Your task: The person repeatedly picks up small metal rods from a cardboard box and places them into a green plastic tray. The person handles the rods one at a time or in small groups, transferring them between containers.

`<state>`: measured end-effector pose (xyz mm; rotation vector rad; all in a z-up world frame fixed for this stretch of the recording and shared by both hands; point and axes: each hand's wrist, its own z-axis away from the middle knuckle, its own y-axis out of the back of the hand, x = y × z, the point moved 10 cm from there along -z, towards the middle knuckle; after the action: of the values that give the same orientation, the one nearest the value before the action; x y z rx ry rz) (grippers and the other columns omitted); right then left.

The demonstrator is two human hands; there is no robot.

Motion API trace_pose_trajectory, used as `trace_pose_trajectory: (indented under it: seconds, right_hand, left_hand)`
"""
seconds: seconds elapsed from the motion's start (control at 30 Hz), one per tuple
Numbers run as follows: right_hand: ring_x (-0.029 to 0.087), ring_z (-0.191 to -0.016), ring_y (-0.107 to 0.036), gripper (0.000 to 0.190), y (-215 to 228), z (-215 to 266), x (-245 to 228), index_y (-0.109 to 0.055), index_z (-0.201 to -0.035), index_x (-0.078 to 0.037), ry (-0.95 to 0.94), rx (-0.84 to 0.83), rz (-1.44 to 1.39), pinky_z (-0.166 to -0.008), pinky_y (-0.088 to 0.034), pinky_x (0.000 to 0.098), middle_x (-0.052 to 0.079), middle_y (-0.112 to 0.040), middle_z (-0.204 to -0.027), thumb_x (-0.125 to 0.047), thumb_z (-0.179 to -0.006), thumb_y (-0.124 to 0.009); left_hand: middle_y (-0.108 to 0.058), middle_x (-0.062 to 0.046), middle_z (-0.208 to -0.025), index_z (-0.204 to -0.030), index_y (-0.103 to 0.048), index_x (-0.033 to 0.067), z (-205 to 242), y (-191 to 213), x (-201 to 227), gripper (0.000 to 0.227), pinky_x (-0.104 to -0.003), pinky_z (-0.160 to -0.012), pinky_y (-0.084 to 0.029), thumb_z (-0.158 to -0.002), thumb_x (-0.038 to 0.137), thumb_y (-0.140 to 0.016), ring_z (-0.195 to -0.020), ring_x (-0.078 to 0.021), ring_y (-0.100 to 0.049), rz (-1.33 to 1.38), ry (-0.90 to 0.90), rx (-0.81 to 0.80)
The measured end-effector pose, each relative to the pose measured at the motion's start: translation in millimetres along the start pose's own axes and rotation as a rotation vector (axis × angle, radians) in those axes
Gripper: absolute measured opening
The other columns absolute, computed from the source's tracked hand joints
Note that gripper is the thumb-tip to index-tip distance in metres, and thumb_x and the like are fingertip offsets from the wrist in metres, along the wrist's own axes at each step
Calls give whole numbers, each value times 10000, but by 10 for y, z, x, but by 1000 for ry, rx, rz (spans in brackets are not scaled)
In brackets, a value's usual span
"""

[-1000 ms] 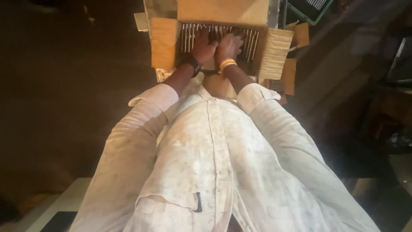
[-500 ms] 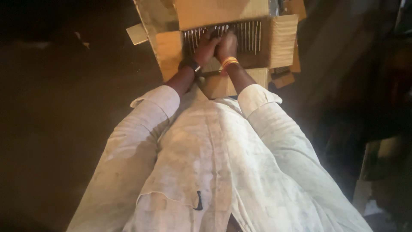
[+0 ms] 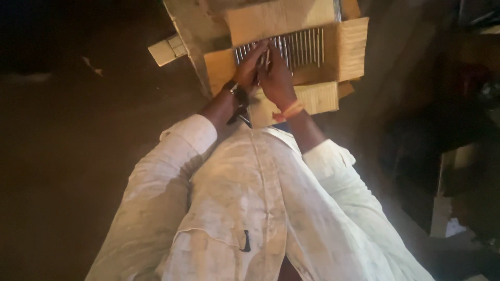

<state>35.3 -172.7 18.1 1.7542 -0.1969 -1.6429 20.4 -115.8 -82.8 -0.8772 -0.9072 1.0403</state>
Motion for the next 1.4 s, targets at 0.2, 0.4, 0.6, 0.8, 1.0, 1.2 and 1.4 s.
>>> trace_pose_trajectory:
  seconds: [0.2, 0.4, 0.6, 0.8, 1.0, 1.2, 1.4]
  right_hand:
    - [177, -903, -743, 432, 176, -161, -567, -614, -1332, -29, -128, -174, -139, -745, -609, 290, 101, -744, -1017, 52, -908, -640]
    - [209, -941, -764, 354, 457, -566, -677, -672, -1275, -4, 21, -106, -2, -802, -611, 305, 133, -777, -1034, 33, -923, -654]
    - [272, -903, -748, 265, 267, -1465, -191, -734, -1206, -24, 196, 180, 201, -816, -587, 356, 162, -781, -1035, -19, -942, -736]
    - [308, -1020, -723, 386, -442, -2250, 260, -727, -1121, -7, 256, 360, 129, -972, -588, 370, 196, -755, -1092, 68, -742, -708]
    - [294, -1059, -701, 377, -552, -2264, 150, -706, -1224, 23, 234, 111, 124, -948, -571, 358, 199, -738, -1186, 66, -852, -661]
    - [182, -1005, -692, 268, -504, -1455, -10, -655, -1218, -2, -419, -168, -781, -898, -580, 328, 80, -730, -1096, -129, -997, -572]
    - [234, -894, -629, 327, -416, -1485, 305, -692, -1227, 58, -350, -180, -452, -786, -506, 345, 174, -706, -1027, -197, -1068, -564]
  left_hand:
    - [-730, -79, -967, -1140, -580, 91, 247, 155, 364, 235, -385, -669, -626, -1042, 304, -598, -801, -229, -745, -82, 79, 254]
    - [-745, -49, -1011, -1176, -605, 77, 402, 320, 656, 269, -390, -743, -661, -984, 265, -619, -949, -239, -771, -110, 24, 338]
    - [-698, -144, -1106, -1217, -605, 4, 613, 553, 1147, 253, -444, -802, -632, -1126, 235, -652, -1033, -315, -742, -161, -168, 217]
    - [-696, -177, -1219, -1203, -573, 56, 802, 566, 1472, 264, -474, -858, -658, -988, 173, -673, -1103, -374, -727, -125, -218, 286]
    - [-696, -203, -1242, -1208, -596, 24, 504, 498, 1473, 261, -436, -862, -658, -989, 157, -643, -1075, -315, -747, -146, -142, 288]
    - [-760, -117, -1017, -1186, -668, 91, -37, 132, 1759, 213, -332, -717, -597, -975, 109, -639, -833, -168, -716, -734, -209, 469]
    - [-766, -87, -946, -1128, -676, 75, -424, -376, 1995, 244, -370, -742, -597, -909, 156, -746, -834, -182, -727, -1381, -486, 578]
